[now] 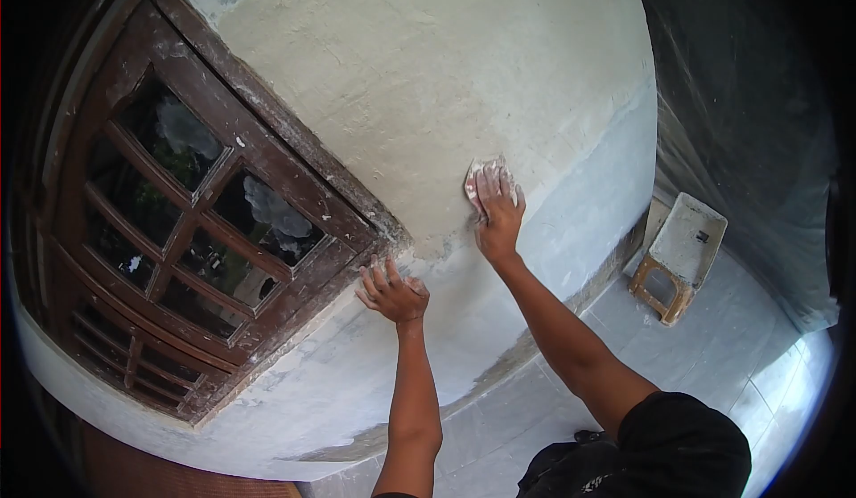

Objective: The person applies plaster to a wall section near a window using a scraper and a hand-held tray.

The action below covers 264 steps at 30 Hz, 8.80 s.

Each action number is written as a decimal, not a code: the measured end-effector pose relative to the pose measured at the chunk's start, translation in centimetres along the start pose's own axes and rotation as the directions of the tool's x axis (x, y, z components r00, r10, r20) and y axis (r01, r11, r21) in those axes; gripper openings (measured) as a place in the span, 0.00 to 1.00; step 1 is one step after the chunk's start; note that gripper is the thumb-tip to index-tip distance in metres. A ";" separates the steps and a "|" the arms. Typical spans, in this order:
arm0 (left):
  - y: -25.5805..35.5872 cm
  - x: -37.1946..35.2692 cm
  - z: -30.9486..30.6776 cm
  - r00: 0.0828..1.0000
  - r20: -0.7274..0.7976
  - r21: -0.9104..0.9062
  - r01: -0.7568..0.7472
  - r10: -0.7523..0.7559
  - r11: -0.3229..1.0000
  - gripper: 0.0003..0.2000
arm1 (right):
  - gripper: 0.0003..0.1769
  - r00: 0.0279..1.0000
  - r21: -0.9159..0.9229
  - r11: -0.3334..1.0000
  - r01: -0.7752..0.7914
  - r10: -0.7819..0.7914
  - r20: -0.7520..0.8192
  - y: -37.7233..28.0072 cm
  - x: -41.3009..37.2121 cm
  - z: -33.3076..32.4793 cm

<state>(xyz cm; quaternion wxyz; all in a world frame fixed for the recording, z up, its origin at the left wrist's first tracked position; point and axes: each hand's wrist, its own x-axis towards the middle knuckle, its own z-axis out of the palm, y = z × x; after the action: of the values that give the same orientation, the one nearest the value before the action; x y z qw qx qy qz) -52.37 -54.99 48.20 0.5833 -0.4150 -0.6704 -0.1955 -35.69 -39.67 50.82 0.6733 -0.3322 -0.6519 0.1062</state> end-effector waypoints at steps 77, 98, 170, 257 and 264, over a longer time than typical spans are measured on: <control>-0.4 -0.4 0.5 1.000 -0.025 -0.024 0.005 -0.006 1.000 0.25 | 0.34 0.965 0.010 0.992 0.122 -0.121 0.232 1.6 -10.4 -0.7; -0.9 -1.0 0.4 0.999 0.011 0.000 -0.033 0.033 0.999 0.25 | 0.32 0.984 0.089 0.981 0.173 -0.176 0.031 3.3 -7.8 3.3; -0.4 -0.6 0.6 0.999 -0.007 0.031 -0.034 0.034 0.999 0.27 | 0.28 0.898 0.453 0.775 -0.440 0.383 0.218 -0.3 -4.5 -5.3; 11.0 -8.9 -3.5 0.862 0.443 -0.276 0.392 -0.246 0.878 0.36 | 0.23 0.366 0.535 0.276 -0.799 0.928 0.067 21.5 -18.5 -36.6; 29.9 -17.3 -2.9 0.312 0.872 -0.487 0.629 0.376 0.606 0.41 | 0.31 0.347 0.590 0.271 -0.760 0.938 0.016 27.6 -15.9 -35.6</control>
<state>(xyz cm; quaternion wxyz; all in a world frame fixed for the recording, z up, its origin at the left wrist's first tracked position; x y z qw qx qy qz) -27.58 -45.54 25.95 -0.1875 -0.5881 -0.7498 -0.2383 4.06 -38.89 24.35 0.6641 -0.4576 -0.1839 0.5619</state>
